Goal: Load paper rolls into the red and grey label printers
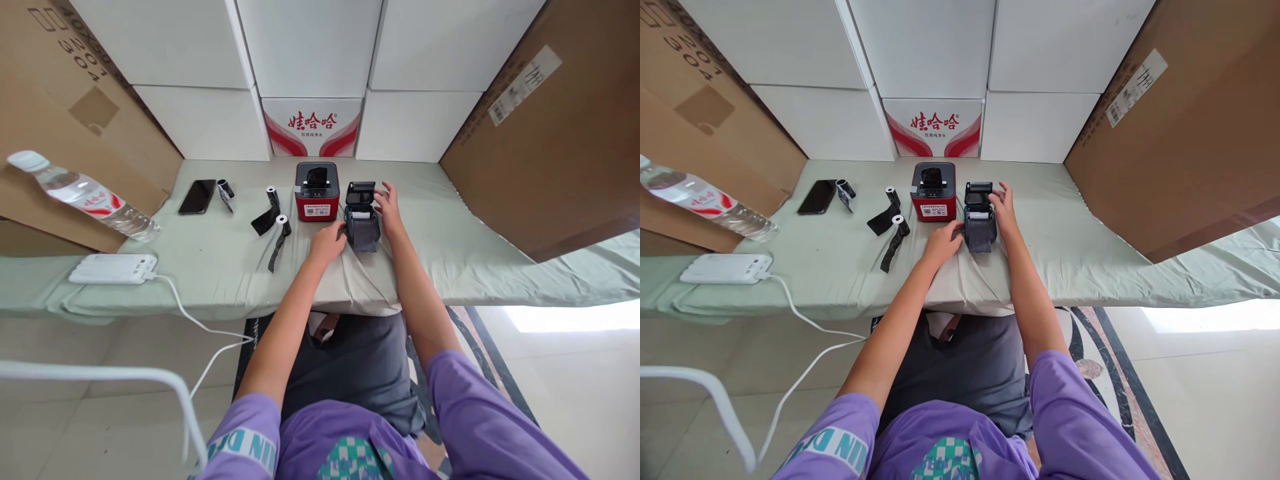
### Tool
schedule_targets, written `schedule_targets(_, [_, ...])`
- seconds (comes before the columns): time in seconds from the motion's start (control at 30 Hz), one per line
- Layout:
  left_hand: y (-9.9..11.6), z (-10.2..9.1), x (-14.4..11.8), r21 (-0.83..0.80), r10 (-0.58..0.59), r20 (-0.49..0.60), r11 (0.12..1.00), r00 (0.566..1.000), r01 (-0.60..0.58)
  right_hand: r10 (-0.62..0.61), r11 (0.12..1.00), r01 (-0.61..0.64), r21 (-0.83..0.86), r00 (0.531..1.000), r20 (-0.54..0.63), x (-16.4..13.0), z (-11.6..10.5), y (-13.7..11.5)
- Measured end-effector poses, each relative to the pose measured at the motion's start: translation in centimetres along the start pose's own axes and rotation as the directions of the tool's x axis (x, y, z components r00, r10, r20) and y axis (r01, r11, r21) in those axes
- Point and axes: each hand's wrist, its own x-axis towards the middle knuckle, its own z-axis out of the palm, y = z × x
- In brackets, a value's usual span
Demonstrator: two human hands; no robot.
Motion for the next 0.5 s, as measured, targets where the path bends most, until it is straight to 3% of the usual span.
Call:
schedule_targets(0.2, [0.2, -0.2, -0.1, -0.01, -0.013, 0.019, 1.0, 1.0, 0.013, 0.004, 1.0, -0.004, -0.013, 1.0, -0.005, -0.7, -0.9, -0.8])
schedule_targets(0.5, [0.1, -0.3, -0.4, -0.087, 0.048, -0.025, 0.995, 0.999, -0.05, 0.13, 0.991, -0.129, -0.02, 0.973, 0.189, -0.8, -1.0, 0.2])
